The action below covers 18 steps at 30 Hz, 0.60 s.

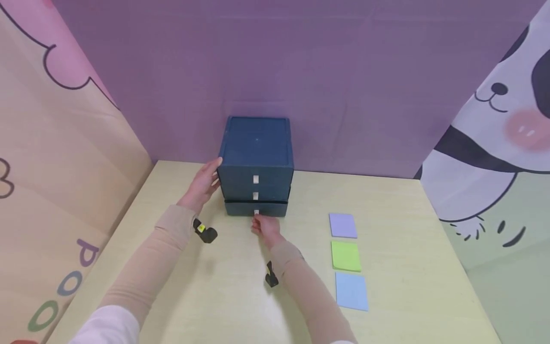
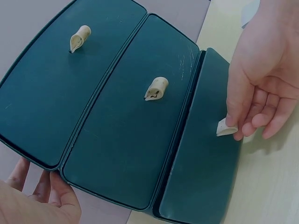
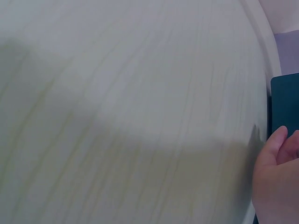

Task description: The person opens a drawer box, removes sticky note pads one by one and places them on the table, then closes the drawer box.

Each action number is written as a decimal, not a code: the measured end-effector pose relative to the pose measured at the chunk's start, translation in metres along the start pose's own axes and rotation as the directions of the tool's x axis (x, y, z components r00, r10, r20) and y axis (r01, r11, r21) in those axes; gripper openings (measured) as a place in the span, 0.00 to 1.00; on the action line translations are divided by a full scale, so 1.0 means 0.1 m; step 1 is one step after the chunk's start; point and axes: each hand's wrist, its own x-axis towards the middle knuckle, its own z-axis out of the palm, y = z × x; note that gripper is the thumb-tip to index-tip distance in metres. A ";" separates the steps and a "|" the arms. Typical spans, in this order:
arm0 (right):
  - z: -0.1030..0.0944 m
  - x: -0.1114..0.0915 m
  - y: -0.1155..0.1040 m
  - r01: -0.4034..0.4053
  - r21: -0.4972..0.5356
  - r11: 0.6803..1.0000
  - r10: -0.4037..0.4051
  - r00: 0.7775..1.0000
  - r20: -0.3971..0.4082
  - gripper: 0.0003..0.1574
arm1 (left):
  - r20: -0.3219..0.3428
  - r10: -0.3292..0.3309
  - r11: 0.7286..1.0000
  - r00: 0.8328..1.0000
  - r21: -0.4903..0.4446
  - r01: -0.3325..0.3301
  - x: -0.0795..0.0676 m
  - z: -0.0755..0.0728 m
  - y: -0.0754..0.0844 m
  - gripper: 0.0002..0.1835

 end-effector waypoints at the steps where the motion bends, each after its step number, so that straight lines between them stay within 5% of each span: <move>1: 0.00 0.00 0.00 0.007 0.004 1.000 -0.007 1.000 0.002 0.14 | 0.000 0.000 1.000 1.000 0.000 0.000 0.00 0.00 0.00 0.29; 10: 0.04 -0.11 -0.19 -0.022 0.034 0.999 0.020 0.999 0.047 0.18 | -0.003 0.007 1.000 1.000 -0.006 -0.007 0.00 0.03 0.01 0.30; 16: 0.02 0.21 0.03 0.018 0.056 0.998 -0.017 1.000 -0.008 0.14 | -0.007 0.005 1.000 1.000 -0.022 -0.005 0.01 0.03 -0.01 0.29; 18: -0.05 0.52 0.23 0.036 0.083 0.996 -0.037 0.999 0.005 0.11 | -0.010 0.008 1.000 1.000 -0.025 -0.008 0.01 0.03 -0.01 0.29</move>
